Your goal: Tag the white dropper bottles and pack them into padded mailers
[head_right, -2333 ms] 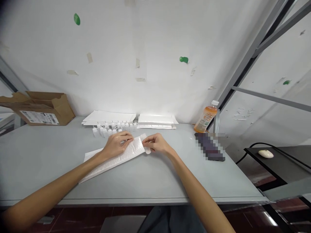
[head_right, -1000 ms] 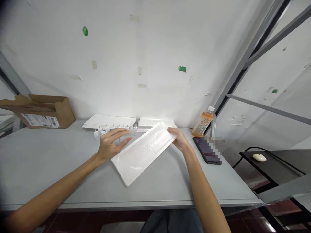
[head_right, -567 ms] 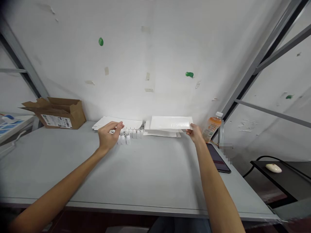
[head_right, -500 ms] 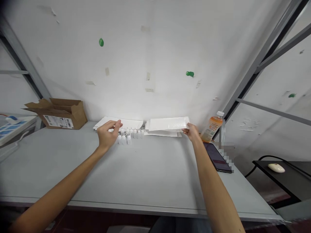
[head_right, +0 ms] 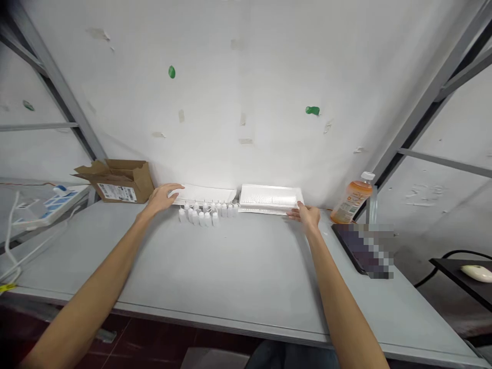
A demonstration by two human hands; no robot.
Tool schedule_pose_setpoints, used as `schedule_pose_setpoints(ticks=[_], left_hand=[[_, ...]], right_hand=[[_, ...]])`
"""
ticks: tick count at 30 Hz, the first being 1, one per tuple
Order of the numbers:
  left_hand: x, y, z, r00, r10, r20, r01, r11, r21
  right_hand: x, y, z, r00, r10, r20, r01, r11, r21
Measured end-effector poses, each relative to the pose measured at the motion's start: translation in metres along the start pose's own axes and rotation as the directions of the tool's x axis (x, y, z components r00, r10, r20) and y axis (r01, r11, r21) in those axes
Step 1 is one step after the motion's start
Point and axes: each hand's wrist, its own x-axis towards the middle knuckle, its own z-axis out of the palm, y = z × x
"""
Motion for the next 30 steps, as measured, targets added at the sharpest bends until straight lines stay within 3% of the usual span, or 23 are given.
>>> schedule_pose_setpoints(ticks=[2,4,9,13,15,18,21,24,27,30], left_hand=[[0.011,-0.017,0.003,0.968,0.019,0.250,-0.029,0.999,0.037],[0.021,-0.028,0.005,0.918,0.008,0.397,-0.047,0.995,0.090],[0.033,-0.036,0.003,0.896,-0.026,0.442,-0.061,0.982,0.181],[0.033,-0.030,-0.002,0.902,-0.017,0.431,-0.099,0.964,0.246],[0.033,-0.024,-0.005,0.915,0.016,0.403,-0.131,0.957,0.260],[0.033,-0.012,-0.010,0.948,0.042,0.316,-0.145,0.940,0.309],[0.036,0.001,-0.022,0.984,-0.031,0.173,-0.037,0.926,0.375],[0.039,0.018,-0.041,0.995,-0.099,0.000,0.093,0.926,0.366],[0.039,0.046,-0.063,0.977,-0.120,-0.179,0.176,0.924,0.339],[0.026,0.091,-0.076,0.958,0.030,-0.286,0.060,0.951,0.303]], right_hand=[[-0.003,-0.001,-0.001,0.999,0.008,0.051,-0.010,0.999,0.040],[-0.005,-0.002,0.002,0.995,0.016,0.100,-0.026,0.995,0.093],[-0.005,-0.001,0.007,0.977,0.028,0.211,-0.078,0.969,0.235],[-0.002,-0.001,-0.005,0.918,0.172,0.358,-0.231,0.964,0.130],[-0.001,-0.002,-0.013,0.891,0.222,0.397,-0.259,0.965,0.041],[-0.003,-0.003,-0.024,0.889,0.225,0.398,-0.240,0.971,-0.013],[-0.007,-0.004,-0.030,0.893,0.208,0.399,-0.214,0.976,-0.029],[-0.011,-0.005,-0.034,0.891,0.200,0.407,-0.197,0.979,-0.050],[-0.014,-0.005,-0.039,0.895,0.179,0.408,-0.173,0.984,-0.051],[-0.014,-0.006,-0.043,0.910,0.142,0.389,-0.140,0.990,-0.035]])
